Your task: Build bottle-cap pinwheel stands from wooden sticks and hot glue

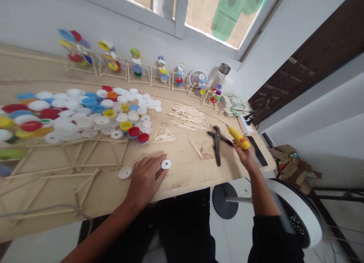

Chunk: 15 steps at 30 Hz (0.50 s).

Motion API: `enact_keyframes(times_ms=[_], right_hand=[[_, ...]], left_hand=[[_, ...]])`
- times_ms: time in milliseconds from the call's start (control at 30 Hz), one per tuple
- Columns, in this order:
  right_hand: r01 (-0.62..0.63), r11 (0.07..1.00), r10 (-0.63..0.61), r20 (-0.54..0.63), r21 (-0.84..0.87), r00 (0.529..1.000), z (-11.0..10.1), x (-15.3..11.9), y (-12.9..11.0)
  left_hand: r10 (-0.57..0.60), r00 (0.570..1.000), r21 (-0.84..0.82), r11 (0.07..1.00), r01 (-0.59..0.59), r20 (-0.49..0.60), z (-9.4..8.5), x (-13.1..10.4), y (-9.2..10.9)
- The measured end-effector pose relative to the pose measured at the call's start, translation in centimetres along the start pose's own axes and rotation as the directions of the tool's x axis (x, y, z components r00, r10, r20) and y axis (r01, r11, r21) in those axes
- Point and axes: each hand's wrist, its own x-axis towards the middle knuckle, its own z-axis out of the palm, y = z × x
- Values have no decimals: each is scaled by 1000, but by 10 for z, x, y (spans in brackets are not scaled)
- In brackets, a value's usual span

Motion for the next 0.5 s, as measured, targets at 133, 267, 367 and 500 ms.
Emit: enact_keyframes(times_ms=[133,267,367,500], right_hand=[[-176,903,197,-13,393,980,-4,-34,-52],[-303,780,196,246,547,949,20,-76,-113],[-320,800,140,361,508,922,46,-94,-139],[-264,882,135,326,390,936,73,-105,-145]], left_hand=[[-13,1000,-13,1000,13,-11,-1,-1,0],[-32,999,16,999,33,-34,-3,-1,1],[-44,999,37,998,45,-15,-4,0,3],[-53,999,49,997,53,6,-4,1,4]])
